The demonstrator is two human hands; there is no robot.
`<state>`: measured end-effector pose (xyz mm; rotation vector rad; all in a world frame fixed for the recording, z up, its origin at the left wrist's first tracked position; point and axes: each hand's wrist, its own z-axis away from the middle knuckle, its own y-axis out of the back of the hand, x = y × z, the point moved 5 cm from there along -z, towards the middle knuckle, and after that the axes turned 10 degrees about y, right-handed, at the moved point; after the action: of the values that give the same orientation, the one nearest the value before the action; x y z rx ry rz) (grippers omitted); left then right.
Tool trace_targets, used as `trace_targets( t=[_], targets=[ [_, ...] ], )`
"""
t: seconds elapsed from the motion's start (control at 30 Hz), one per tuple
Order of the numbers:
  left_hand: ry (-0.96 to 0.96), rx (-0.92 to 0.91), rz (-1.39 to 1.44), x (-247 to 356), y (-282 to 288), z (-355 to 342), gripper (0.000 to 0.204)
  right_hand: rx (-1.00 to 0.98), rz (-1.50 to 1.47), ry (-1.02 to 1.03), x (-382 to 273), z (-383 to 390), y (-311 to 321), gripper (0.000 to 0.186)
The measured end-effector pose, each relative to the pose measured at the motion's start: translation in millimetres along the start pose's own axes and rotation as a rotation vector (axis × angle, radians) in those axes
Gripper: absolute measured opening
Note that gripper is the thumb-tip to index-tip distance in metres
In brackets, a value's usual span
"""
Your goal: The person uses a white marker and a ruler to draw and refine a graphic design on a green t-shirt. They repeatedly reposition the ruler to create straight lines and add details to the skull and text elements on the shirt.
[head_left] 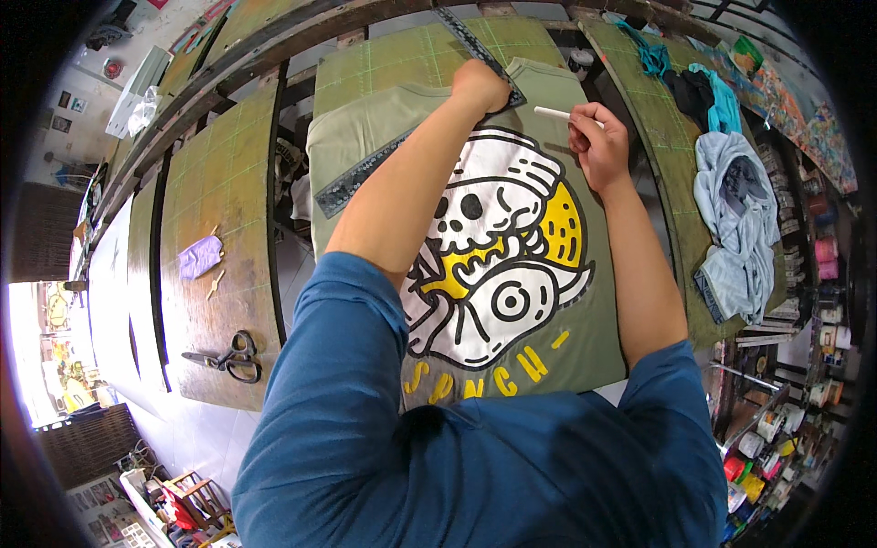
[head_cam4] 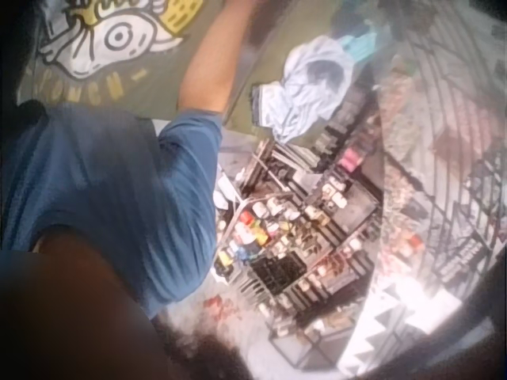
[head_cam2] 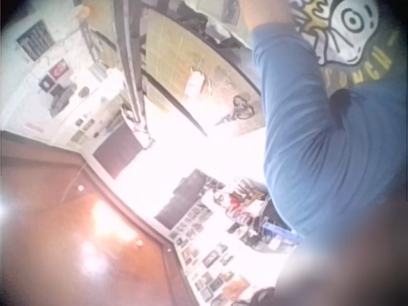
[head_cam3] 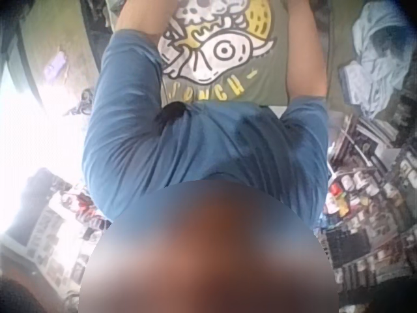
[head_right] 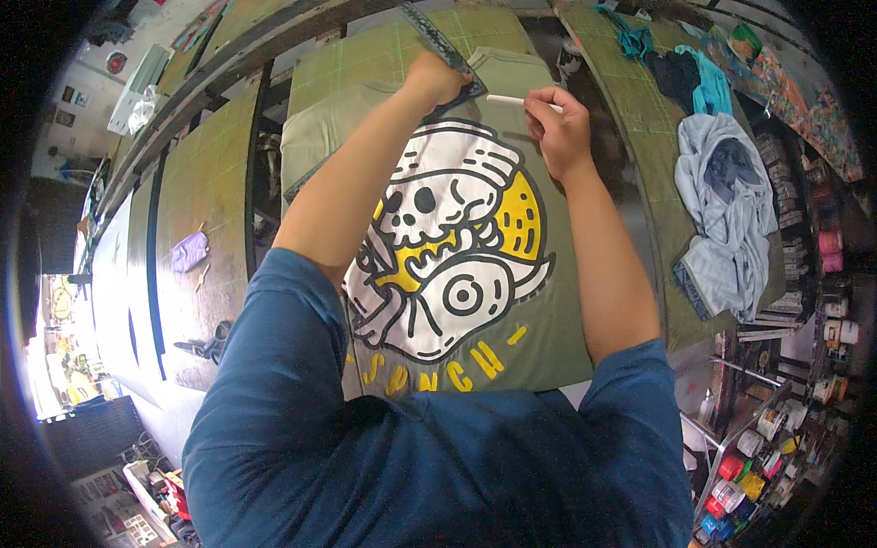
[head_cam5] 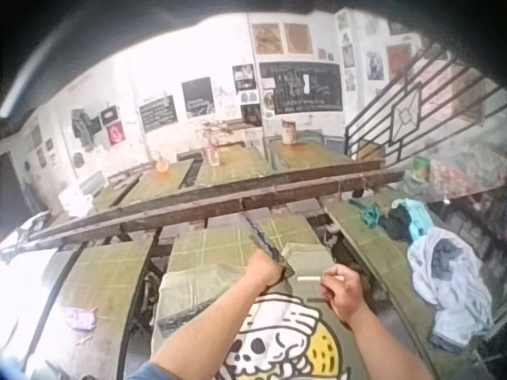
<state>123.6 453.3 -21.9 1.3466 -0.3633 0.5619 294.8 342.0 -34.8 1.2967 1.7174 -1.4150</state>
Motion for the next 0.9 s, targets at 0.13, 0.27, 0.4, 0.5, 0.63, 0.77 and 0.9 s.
trace_targets(
  t=[0.13, 0.27, 0.4, 0.5, 0.63, 0.77, 0.9],
  targets=[
    [-0.135, -0.068, -0.16, -1.1, -8.0, -5.4, 0.043, -0.001, 0.026, 0.002, -0.3, 0.2, 1.0, 0.002],
    [-0.051, -0.02, -0.075, -4.4, -6.6, 0.6, 0.04, 0.007, 0.006, -0.007, 0.5, -0.1, 0.5, 0.003],
    [-0.063, -0.038, -0.038, -4.9, 2.3, 14.7, 0.036, -0.009, 0.006, -0.003, 1.2, 0.3, 0.5, 0.004],
    [-0.272, -0.012, -0.179, -11.3, 25.0, 31.1, 0.029, -0.003, 0.031, 0.006, -1.0, 0.5, 0.0, 0.004],
    [-0.279, -0.257, 0.114, -85.6, 55.6, 29.8, 0.027, -0.025, 0.062, 0.02, -1.1, 1.1, -2.8, 0.004],
    [-0.277, -0.088, 0.031, -123.5, 84.7, 79.2, 0.035, -0.026, 0.114, 0.025, -0.6, 0.2, 0.4, 0.004],
    [-0.368, 0.117, -0.106, -135.3, 80.4, 99.3, 0.038, -0.032, 0.077, 0.012, 0.1, -0.3, -3.3, 0.004]
  ],
)
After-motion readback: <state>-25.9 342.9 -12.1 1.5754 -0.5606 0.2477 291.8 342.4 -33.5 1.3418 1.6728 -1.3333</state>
